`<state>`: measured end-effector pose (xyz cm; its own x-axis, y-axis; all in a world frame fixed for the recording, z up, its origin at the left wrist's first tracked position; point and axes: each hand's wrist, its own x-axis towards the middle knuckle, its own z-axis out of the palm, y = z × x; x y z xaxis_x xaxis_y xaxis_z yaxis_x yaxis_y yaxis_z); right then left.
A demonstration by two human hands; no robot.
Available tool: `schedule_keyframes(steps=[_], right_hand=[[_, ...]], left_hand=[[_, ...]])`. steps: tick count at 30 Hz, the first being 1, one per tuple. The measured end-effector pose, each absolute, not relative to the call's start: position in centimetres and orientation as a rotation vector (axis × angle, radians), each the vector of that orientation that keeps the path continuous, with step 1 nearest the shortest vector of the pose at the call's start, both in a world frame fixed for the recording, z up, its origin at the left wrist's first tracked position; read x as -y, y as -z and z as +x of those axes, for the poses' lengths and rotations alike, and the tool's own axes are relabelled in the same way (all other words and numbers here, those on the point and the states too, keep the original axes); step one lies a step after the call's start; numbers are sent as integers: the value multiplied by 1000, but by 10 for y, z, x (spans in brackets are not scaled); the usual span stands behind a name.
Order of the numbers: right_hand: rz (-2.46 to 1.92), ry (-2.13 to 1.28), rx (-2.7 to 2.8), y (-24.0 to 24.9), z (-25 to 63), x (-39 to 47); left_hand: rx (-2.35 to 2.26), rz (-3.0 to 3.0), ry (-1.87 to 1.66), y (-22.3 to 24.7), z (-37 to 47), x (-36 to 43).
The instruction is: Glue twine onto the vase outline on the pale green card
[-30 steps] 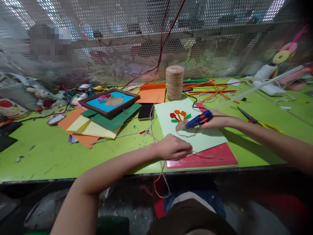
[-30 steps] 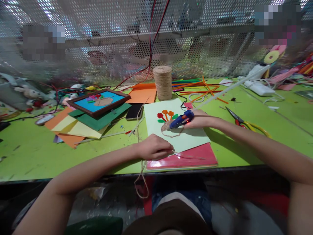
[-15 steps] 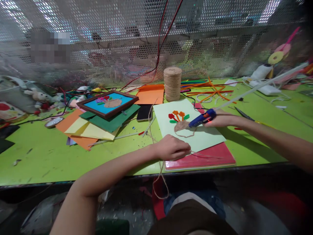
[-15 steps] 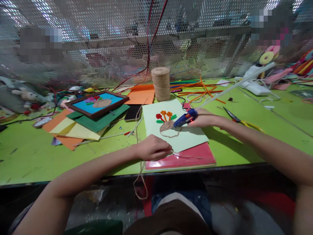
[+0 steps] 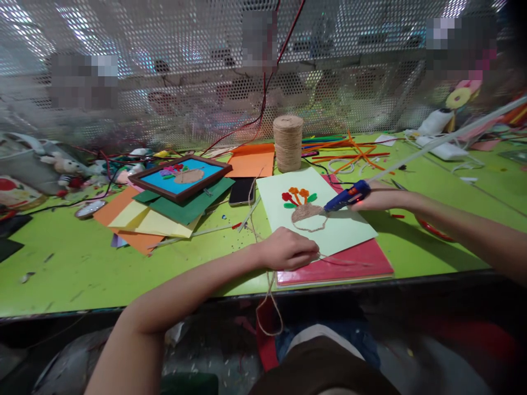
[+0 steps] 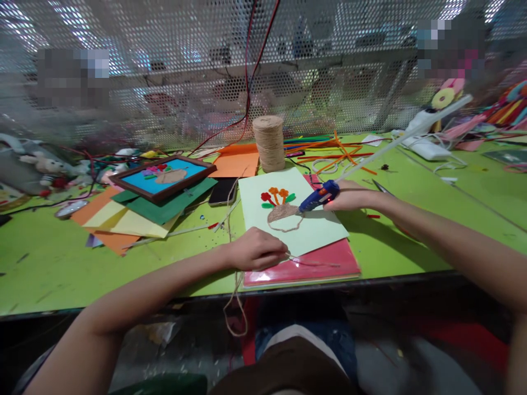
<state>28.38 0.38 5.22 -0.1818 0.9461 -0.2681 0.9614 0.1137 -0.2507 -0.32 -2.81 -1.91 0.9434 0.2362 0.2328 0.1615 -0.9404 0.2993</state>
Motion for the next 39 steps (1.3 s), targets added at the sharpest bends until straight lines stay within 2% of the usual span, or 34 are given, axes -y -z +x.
schedule_keyframes(steps=[10,17,25,31,34,39], right_hand=[[2028,472,-2257,-54,297,-3],[2104,165,-2292,-57,328,8],[1815,235,-2533,-22,388,15],[1918,110,-2637,-60,337,35],[1757,400,-2914,-70,291,46],[1569,810,-2989,-48,232,45]], left_hand=[[-300,2808,-385,21,-4,27],[-363,2722,-374,18,-2,27],[-480,2280,-396,17,-2,17],[-573,2120,-394,8,7,7],[-612,2170,-429,2,15,4],[-608,2141,-589,-5,27,-2]])
